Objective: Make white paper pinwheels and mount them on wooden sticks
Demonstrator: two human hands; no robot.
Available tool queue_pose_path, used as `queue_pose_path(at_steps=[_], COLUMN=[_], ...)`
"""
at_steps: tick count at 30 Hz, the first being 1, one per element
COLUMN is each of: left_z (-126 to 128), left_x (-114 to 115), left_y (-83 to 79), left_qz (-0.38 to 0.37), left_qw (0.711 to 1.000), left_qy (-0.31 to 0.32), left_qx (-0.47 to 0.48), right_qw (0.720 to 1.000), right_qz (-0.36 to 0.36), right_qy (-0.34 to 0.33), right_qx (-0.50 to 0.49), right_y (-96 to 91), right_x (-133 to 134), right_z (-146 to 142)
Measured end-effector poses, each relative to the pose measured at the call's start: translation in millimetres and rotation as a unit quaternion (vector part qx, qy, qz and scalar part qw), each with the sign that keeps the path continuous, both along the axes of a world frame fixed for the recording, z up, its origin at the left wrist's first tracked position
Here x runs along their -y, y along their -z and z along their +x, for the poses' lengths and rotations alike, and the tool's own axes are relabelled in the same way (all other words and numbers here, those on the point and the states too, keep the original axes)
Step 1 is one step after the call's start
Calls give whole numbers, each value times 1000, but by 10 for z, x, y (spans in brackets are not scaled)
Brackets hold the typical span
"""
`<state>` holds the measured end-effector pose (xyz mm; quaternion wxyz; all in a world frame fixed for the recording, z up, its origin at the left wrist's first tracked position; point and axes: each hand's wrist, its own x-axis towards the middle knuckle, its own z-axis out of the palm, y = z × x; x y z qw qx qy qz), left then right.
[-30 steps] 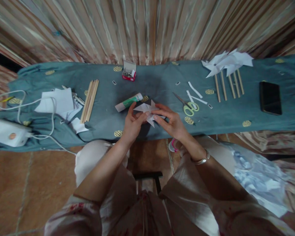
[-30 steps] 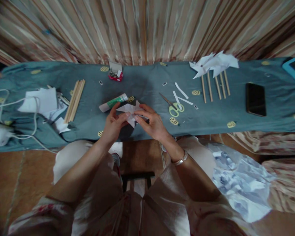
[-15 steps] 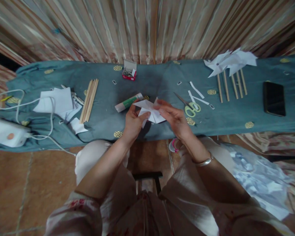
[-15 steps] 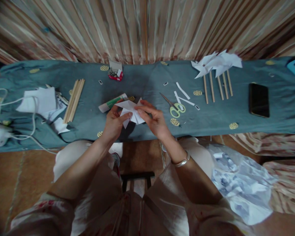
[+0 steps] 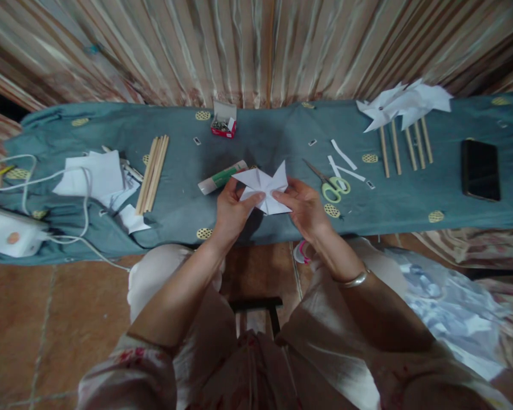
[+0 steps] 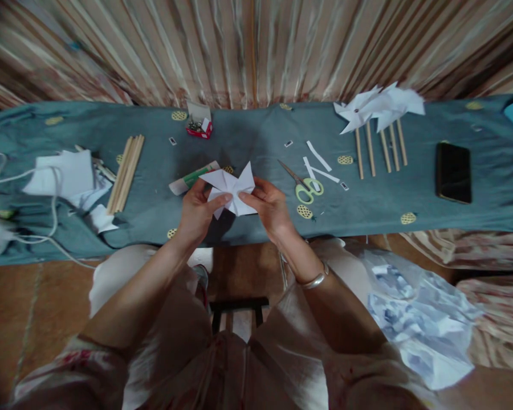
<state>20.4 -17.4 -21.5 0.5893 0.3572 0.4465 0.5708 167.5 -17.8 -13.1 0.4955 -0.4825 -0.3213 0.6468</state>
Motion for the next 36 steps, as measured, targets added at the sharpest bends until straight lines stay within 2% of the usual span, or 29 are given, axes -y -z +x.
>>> queue_pose_path(at_steps=[6, 15, 22, 36], left_z=[-1, 17, 16, 5], left_x=[3, 33, 48, 23], left_y=[-57, -85, -136, -100], left_qz=[-3, -33, -54, -31], left_qw=[1000, 999, 997, 999], left_qy=[-9, -6, 0, -4], left_qx=[-2, 18, 54, 24], right_qw=[1000, 997, 998, 996], right_qz=[23, 67, 54, 63], right_qy=[-9, -12, -12, -27], right_qx=[-4, 35, 32, 62], right_y=[-17, 79, 65, 66], right_x=[-7, -5, -16, -17], right_z=[-13, -28, -6, -28])
